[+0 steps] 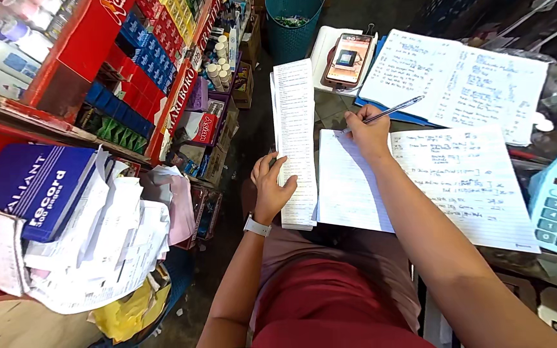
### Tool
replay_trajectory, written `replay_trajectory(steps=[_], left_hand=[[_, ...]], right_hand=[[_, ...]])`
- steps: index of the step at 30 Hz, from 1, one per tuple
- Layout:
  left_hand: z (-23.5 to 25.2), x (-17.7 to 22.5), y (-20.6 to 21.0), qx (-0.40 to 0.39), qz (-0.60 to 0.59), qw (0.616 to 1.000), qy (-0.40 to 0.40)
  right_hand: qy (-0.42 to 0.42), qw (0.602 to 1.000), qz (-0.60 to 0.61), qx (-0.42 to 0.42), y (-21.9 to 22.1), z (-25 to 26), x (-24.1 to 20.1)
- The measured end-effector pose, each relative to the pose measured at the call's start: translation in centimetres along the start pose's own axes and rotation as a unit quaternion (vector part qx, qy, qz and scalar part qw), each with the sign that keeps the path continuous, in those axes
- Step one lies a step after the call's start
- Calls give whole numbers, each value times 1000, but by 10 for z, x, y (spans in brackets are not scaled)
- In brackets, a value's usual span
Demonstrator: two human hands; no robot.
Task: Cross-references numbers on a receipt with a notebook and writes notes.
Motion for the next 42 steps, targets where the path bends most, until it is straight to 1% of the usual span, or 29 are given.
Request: replay_trajectory(steps=[7,12,15,18,20,22,23,26,29,32,37,42], left_hand=[[0,0,0,-7,-4,1000,2],[1,-5,-1,-58,-29,998,5],[2,-4,-2,-75,-18,997,13],[2,-2,-1,-73,-5,997,6],[2,-1,0,-66,12,998,-1],[2,-1,-1,-65,18,998,0],[2,-1,-2,-64,19,998,2],[0,0,-3,-52,28,998,16],[0,3,-6,-32,46,998,24],[-1,8,-5,-16,84,996,16],[-4,18,-1,-7,142,990,-15],[-4,23,3,3,180,983,-38]], right_hand=[[0,1000,0,-1,0,0,0],[1,1000,1,0,1,-1,-3],[-2,1000,8,-3,0,0,-3],[15,999,25,-25,2,2,-1],[30,997,44,-63,4,5,0],[20,993,67,-96,4,3,-6],[12,993,73,-94,2,0,-11],[12,996,69,-55,-7,-14,-16],[19,999,42,-28,-7,-19,-4],[2,1000,-13,1,-8,-16,-2],[-4,996,-87,-12,0,-25,-14],[-17,995,-99,0,0,-25,-13]])
Point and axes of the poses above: each hand's wrist, its own z-axis towards the middle knuckle, its own y-axis out of the palm, x = y × z, the point moved 10 cm from there along z, towards the middle knuckle, and after that the axes turned 14 degrees about -x, right-handed, at the moved point
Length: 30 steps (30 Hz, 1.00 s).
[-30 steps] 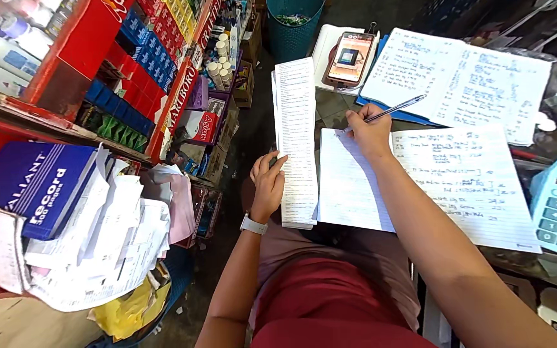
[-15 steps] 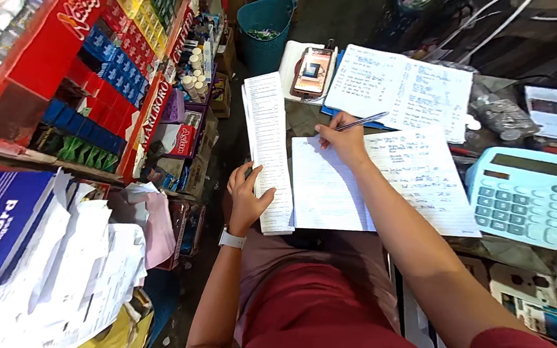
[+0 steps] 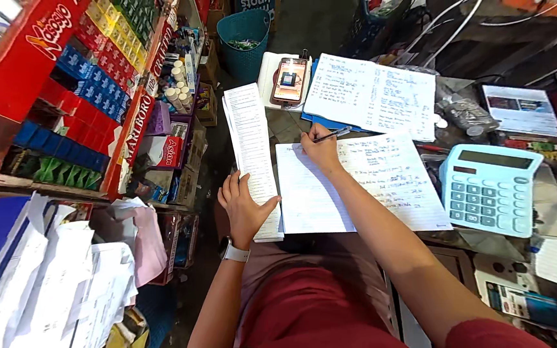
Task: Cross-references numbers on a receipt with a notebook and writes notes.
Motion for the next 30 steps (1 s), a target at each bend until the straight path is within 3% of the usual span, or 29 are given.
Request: replay_trajectory(steps=[10,16,30], left_hand=[[0,1,2,0,0,1000,-4],[1,1,3,-1,3,1000,-4],[0,2,7,-22,9,999,-29]], right_hand=[[29,999,19,-10,0,1,4],[-11,1000,1,10,-3,2,2],[-1,1000,-24,8,-5,3,4]])
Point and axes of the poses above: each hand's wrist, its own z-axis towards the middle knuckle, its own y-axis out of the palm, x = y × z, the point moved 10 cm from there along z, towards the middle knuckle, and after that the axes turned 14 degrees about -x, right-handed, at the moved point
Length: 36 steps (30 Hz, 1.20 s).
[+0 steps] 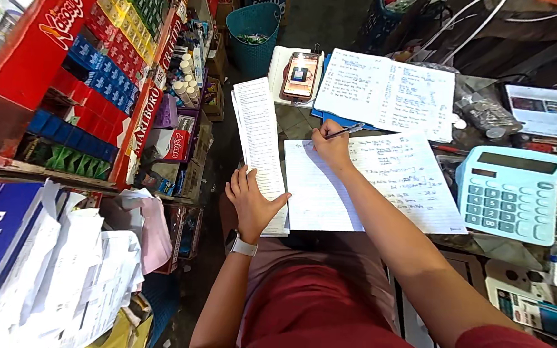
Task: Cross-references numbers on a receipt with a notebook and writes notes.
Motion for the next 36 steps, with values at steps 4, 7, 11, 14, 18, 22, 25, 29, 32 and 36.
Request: replay_trajectory(steps=[4,7,11,14,18,22,25,29,32,36], left_hand=[[1,-1,2,-12,-4,1000,-13],[1,-1,3,-13,-9,1000,-14],[1,0,4,-10,-21,1000,-12],[1,0,5,-8,-21,1000,-13],[1,-2,-1,-11,-70,998,0],[9,-16,-18,-63,-185,980,29],[18,-24,-25,-109,-210,970,50],[33,-16,-36,-86,-135,983,91],[43,-1,-40,-60,-36,991,114],[51,26,-42,-77,65,980,170]], right_hand=[[-11,1000,4,5,-1,3,5],[-13,1000,-3,8,-3,5,5],[5,1000,-18,9,-5,2,3],[7,999,-30,9,-5,-2,-1],[3,999,-32,4,-5,5,3],[13,997,-40,-62,-4,8,2],[-8,998,-17,-64,-3,6,0],[-6,999,-3,-52,-4,6,2],[1,999,-12,-53,-4,6,3],[11,998,-9,-54,-3,6,5]])
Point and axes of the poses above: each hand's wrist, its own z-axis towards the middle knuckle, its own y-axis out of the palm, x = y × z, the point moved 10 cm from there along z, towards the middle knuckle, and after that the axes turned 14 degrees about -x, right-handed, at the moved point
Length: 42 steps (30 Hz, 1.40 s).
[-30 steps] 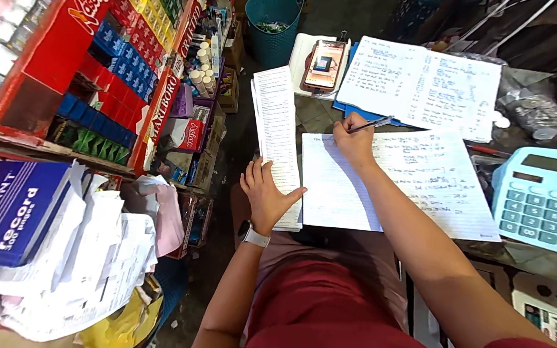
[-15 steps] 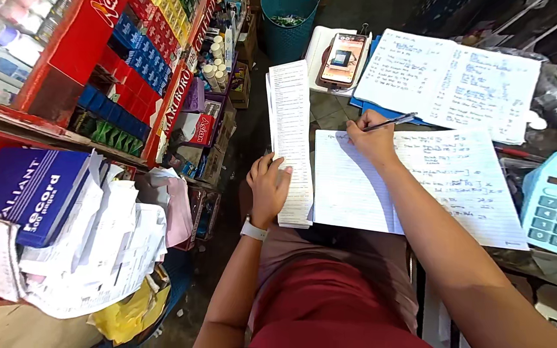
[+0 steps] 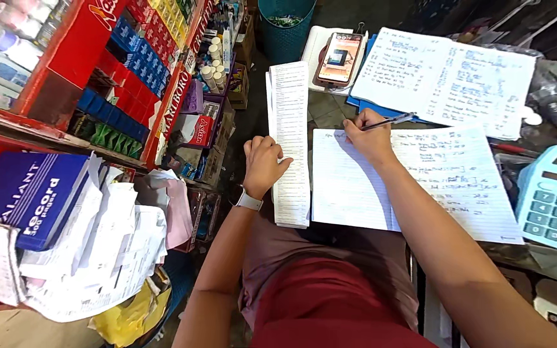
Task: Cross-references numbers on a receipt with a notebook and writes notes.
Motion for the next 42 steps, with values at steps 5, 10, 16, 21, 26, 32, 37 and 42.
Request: replay_trajectory(steps=[5,10,16,21,26,32,37,42], left_hand=[[30,12,14,-100,-47,992,64],[37,39,37,-201,-87,964,149],[35,45,46,-208,-7,962,178],[33,43,55,-191,12,964,184],[30,42,62,-192,34,962,189],[31,39,63,-199,24,962,183],[32,38,64,-211,14,962,175],[32,38,63,-211,6,962,171]], right_hand=[[6,1000,0,-7,1,1,-1],[-1,1000,2,-7,1,1,0],[-16,997,55,47,-6,-9,-4],[-1,997,36,66,-9,-10,-1],[-10,998,32,54,-5,-4,1],[-14,998,13,57,-4,-3,4],[-17,997,21,69,-5,-7,2],[-13,998,-1,69,-5,-7,1]])
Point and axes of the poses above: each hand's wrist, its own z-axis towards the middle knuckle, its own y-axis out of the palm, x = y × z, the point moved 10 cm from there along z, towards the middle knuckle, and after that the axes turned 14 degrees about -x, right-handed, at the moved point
